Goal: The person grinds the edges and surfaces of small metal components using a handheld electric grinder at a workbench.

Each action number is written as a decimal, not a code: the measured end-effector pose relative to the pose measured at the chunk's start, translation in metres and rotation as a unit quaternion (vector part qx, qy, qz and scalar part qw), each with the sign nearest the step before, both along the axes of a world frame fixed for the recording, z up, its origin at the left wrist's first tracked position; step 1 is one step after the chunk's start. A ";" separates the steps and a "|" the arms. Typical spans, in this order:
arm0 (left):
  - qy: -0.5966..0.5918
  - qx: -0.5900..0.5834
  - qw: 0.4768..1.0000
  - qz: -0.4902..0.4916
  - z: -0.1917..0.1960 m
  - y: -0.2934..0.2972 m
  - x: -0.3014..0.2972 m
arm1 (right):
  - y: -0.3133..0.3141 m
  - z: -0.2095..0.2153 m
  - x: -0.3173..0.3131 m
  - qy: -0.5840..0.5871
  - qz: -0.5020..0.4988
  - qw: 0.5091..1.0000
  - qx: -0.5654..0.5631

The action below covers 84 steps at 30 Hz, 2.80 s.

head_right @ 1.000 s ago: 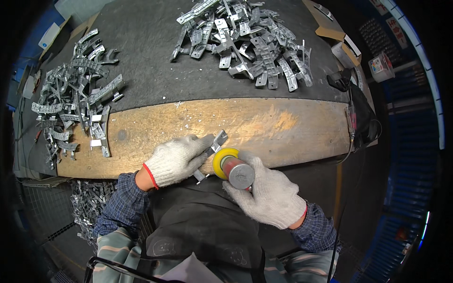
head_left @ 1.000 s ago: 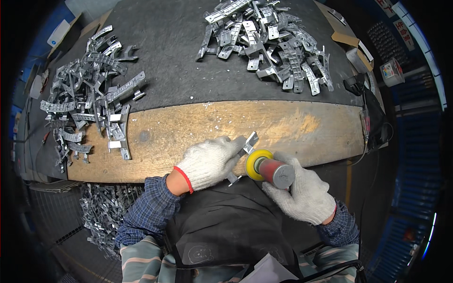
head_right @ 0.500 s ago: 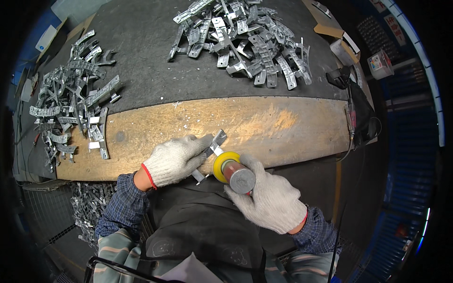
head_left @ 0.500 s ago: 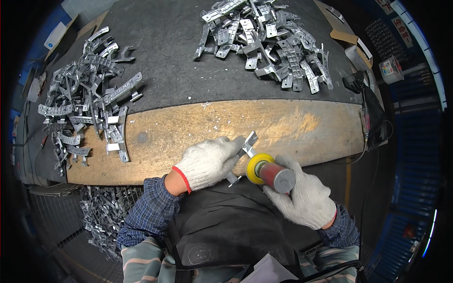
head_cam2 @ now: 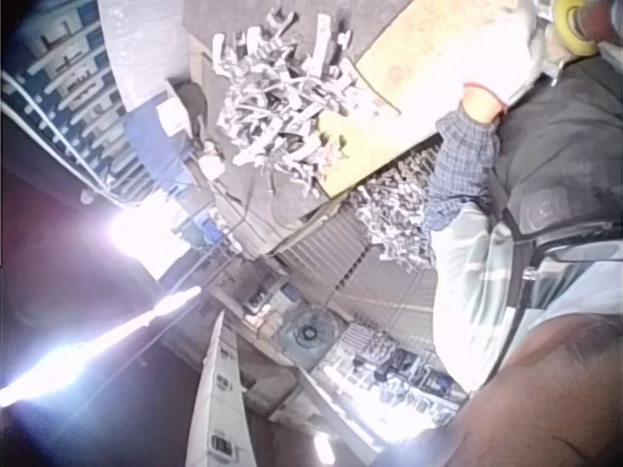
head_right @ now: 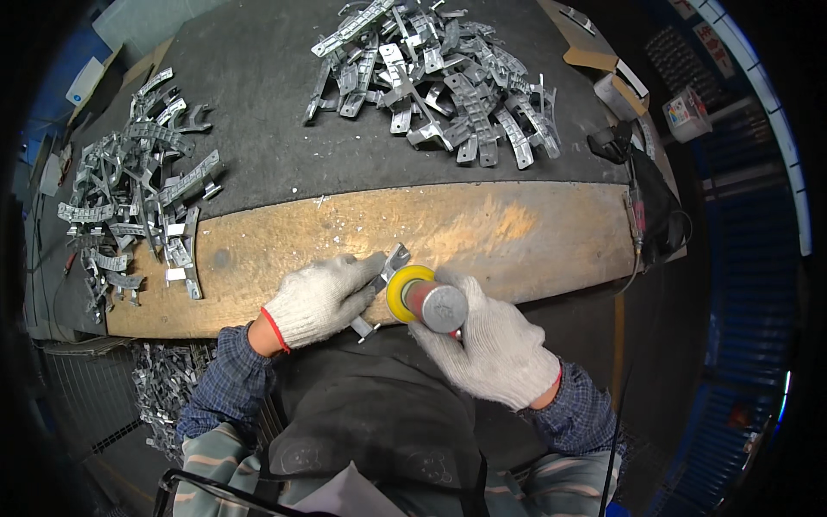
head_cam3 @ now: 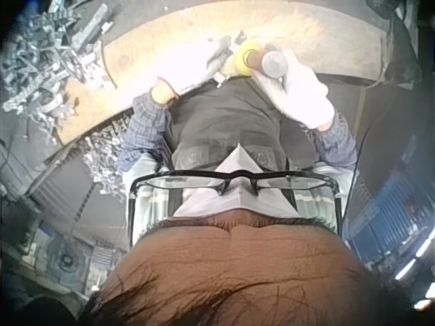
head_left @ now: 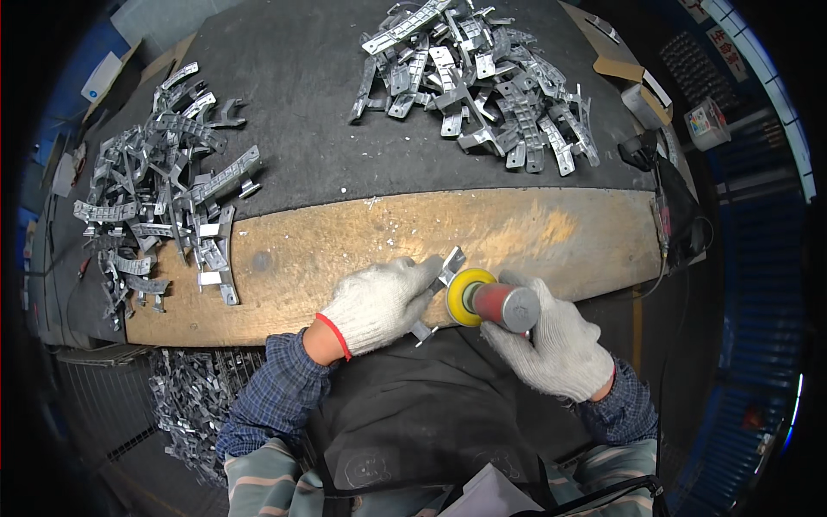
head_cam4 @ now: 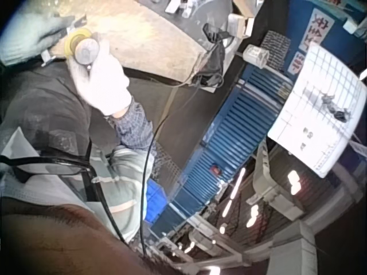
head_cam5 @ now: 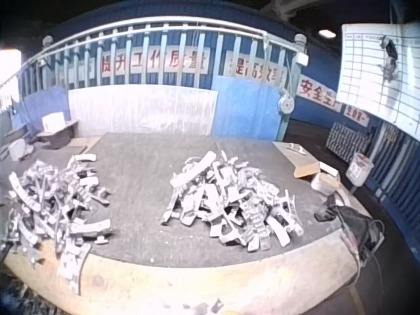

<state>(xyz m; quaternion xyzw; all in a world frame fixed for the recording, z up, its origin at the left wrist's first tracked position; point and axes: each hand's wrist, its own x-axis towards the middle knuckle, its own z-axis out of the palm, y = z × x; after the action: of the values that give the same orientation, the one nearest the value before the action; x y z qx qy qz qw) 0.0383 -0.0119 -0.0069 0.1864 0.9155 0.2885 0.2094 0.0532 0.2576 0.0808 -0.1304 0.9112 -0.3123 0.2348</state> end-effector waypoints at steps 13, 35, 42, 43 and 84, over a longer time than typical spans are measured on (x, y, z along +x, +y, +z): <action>0.015 0.026 1.000 0.005 -0.002 0.000 0.001 | 0.016 -0.001 0.019 -0.013 -0.009 0.999 0.034; -0.123 0.105 0.985 0.066 0.003 0.000 -0.025 | -0.017 -0.001 0.002 -0.028 0.177 0.983 0.032; -0.088 0.102 0.990 0.040 0.002 -0.001 -0.025 | -0.008 0.004 0.008 -0.019 0.176 0.983 0.043; -0.103 0.101 0.988 0.047 0.005 0.000 -0.025 | -0.004 0.001 0.011 -0.017 0.165 0.986 0.033; -0.075 -0.010 0.996 0.052 0.013 0.016 -0.022 | 0.058 -0.051 -0.018 -0.010 -0.270 0.925 -0.267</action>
<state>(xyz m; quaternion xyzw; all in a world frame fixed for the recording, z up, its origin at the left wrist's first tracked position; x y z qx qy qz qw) 0.0160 0.0044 0.0059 0.1149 0.9085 0.3030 0.2638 0.0351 0.3158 0.0297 0.0661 0.7924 -0.5969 0.1070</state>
